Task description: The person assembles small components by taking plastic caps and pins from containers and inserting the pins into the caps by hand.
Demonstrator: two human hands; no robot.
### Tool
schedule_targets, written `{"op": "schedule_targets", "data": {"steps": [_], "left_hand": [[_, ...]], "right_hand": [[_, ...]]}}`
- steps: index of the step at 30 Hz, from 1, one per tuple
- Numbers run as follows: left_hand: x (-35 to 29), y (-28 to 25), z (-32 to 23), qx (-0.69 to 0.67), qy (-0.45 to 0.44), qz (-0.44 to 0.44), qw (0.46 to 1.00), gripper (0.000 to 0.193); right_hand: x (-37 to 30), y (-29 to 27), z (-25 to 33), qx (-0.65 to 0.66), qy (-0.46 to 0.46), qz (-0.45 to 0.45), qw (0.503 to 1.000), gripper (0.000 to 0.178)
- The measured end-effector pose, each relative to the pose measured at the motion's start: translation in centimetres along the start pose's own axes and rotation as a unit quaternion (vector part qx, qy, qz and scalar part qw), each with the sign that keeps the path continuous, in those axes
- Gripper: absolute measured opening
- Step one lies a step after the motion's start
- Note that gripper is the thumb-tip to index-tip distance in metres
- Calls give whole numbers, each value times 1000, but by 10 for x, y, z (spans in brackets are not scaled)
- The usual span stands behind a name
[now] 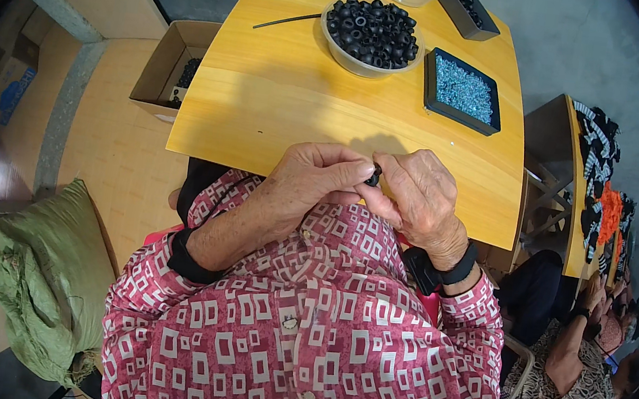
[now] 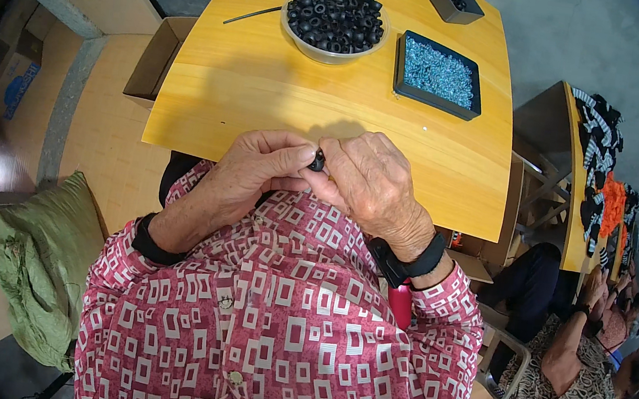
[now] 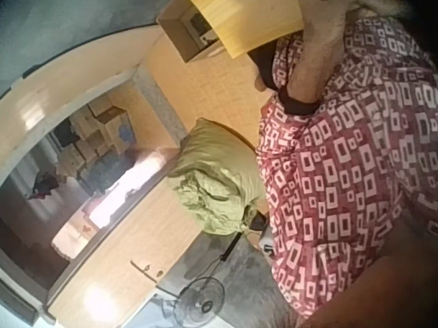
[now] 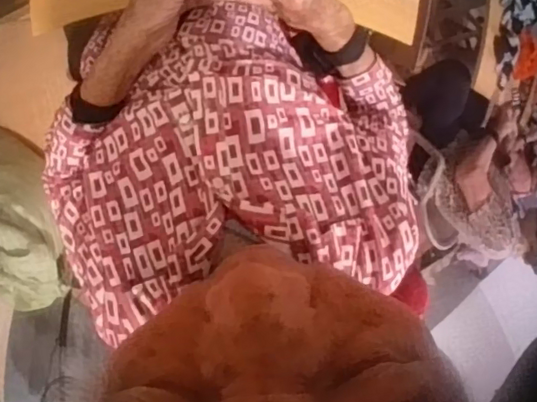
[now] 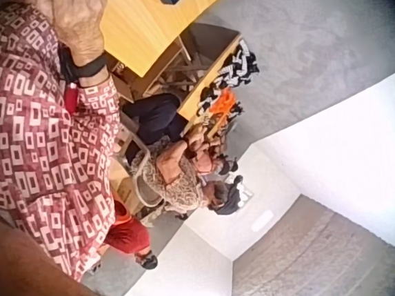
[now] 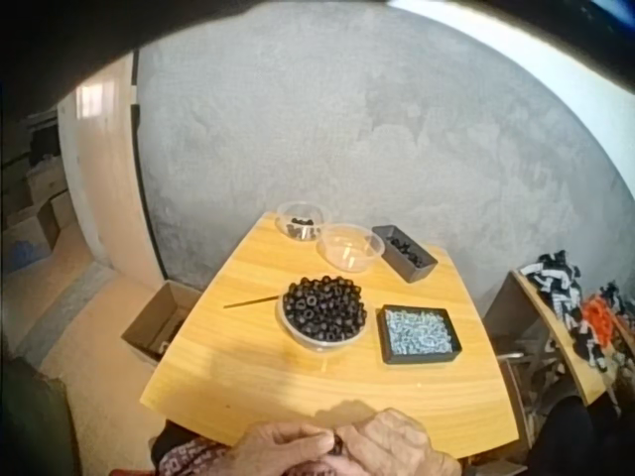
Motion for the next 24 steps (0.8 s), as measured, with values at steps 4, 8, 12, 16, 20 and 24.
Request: {"op": "schedule_targets", "data": {"steps": [4, 8, 12, 16, 20, 24], "left_hand": [[0, -2, -2, 24, 4, 6, 1000, 18], [1, -4, -3, 65, 27, -18, 997, 14], [0, -6, -4, 33, 8, -37, 999, 13], [3, -5, -2, 9, 14, -3, 1000, 12], [5, -2, 1, -42, 43, 14, 998, 15], [5, -2, -1, -48, 38, 6, 998, 15]], "right_hand": [[1, 0, 2, -10, -3, 1, 1000, 33], [2, 5, 3, -18, -2, 20, 1000, 30], [3, 7, 3, -46, 15, 30, 998, 31], [3, 5, 4, -31, 16, 16, 999, 36], [2, 4, -5, 58, 40, 2, 997, 40], [1, 6, -8, 103, 69, 18, 992, 44]]}}
Point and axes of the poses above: each hand's wrist, its own x-axis towards the middle knuckle, its own y-axis out of the palm, z = x × y, the point moved 8 cm from there along x, towards the middle knuckle, and after that the axes turned 10 degrees about z, right-handed, at the moved point
